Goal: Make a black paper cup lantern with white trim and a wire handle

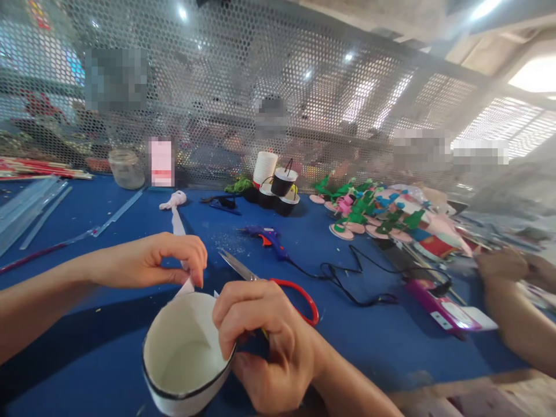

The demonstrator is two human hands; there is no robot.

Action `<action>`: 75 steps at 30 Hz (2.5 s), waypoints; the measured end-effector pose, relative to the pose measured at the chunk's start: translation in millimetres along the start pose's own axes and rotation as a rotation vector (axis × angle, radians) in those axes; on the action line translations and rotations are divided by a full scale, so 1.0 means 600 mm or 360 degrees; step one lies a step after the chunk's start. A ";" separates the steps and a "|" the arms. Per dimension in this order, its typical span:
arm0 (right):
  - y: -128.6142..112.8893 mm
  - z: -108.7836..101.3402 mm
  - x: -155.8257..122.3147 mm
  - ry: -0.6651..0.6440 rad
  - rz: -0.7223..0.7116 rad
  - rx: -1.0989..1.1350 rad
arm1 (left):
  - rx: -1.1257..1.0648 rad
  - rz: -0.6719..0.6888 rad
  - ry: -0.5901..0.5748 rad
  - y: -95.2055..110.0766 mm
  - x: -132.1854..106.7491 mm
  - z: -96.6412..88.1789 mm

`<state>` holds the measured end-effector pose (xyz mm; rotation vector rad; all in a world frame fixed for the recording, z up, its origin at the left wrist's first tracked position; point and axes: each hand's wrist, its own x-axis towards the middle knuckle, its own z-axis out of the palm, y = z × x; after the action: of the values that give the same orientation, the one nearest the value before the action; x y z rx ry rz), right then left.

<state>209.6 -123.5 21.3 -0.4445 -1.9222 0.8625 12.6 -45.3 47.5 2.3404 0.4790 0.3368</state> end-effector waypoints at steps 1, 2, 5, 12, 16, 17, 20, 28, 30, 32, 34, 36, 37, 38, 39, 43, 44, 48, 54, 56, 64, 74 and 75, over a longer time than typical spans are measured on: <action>-0.001 0.003 0.000 -0.0002 0.0028 -0.0011 | 0.0028 0.0040 0.0009 0.001 0.001 0.002; -0.002 0.005 0.000 -0.0014 0.0055 -0.0024 | 0.0060 0.0083 0.0018 0.003 0.003 0.004; -0.001 0.009 0.000 -0.0082 0.0061 -0.0021 | 0.0156 0.0178 0.0037 0.010 0.006 0.012; 0.009 0.012 0.001 -0.0164 0.0001 0.0035 | 0.0072 0.0180 0.0072 0.015 0.006 0.023; 0.013 0.012 0.000 -0.0206 -0.0032 0.0024 | 0.0027 0.0162 0.0060 0.013 0.005 0.025; 0.013 0.013 0.000 -0.0211 -0.0034 0.0018 | 0.0025 0.0153 0.0054 0.013 0.005 0.025; 0.014 0.016 -0.001 -0.0214 -0.0066 0.0020 | 0.0023 0.0141 0.0045 0.013 0.007 0.027; 0.018 0.022 -0.001 -0.0220 -0.0100 0.0019 | 0.0072 0.0193 0.0032 0.011 0.010 0.030; 0.022 0.023 -0.001 -0.0227 -0.0149 0.0050 | 0.0095 0.0194 0.0027 0.012 0.009 0.030; 0.025 0.024 -0.001 -0.0221 -0.0179 0.0061 | 0.0109 0.0192 0.0019 0.013 0.008 0.031; 0.027 0.025 -0.002 -0.0215 -0.0202 0.0063 | 0.0105 0.0182 0.0022 0.014 0.008 0.031; 0.028 0.026 -0.003 -0.0221 -0.0216 0.0053 | 0.0092 0.0166 0.0037 0.014 0.008 0.032; 0.028 0.026 -0.003 -0.0221 -0.0224 0.0045 | 0.0090 0.0156 0.0045 0.015 0.008 0.032; 0.028 0.026 -0.003 -0.0224 -0.0237 0.0039 | 0.0091 0.0151 0.0053 0.015 0.008 0.032; 0.028 0.025 -0.004 -0.0223 -0.0248 0.0033 | 0.0098 0.0149 0.0058 0.015 0.008 0.032; 0.027 0.024 -0.004 -0.0232 -0.0232 -0.0020 | 0.0128 0.0168 0.0075 0.015 0.009 0.032; 0.027 0.023 -0.004 -0.0231 -0.0220 -0.0036 | 0.0132 0.0174 0.0078 0.015 0.009 0.033; 0.026 0.020 -0.004 -0.0261 -0.0147 -0.0060 | 0.0146 0.0186 0.0085 0.018 0.009 0.033; 0.027 0.013 -0.001 -0.0310 -0.0033 -0.0169 | 0.0253 0.0159 0.0127 0.009 0.010 0.022; 0.031 0.011 0.002 -0.0271 0.0052 -0.0277 | 0.0351 0.0092 0.0268 -0.006 0.011 0.015; 0.069 0.019 0.009 -0.0213 0.0247 -0.0671 | 0.0344 -0.0281 0.1071 -0.075 0.014 -0.009; 0.078 0.009 0.021 0.0233 0.0282 -0.0612 | 0.0091 -0.0180 0.1445 -0.065 0.004 -0.029; 0.075 0.007 0.025 0.0324 0.0286 -0.0610 | 0.0097 -0.0161 0.1401 -0.055 0.003 -0.026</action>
<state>196.1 -84.9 -3.4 -0.9108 -1.8764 0.5322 0.3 -13.2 36.1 2.1113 1.0151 1.3279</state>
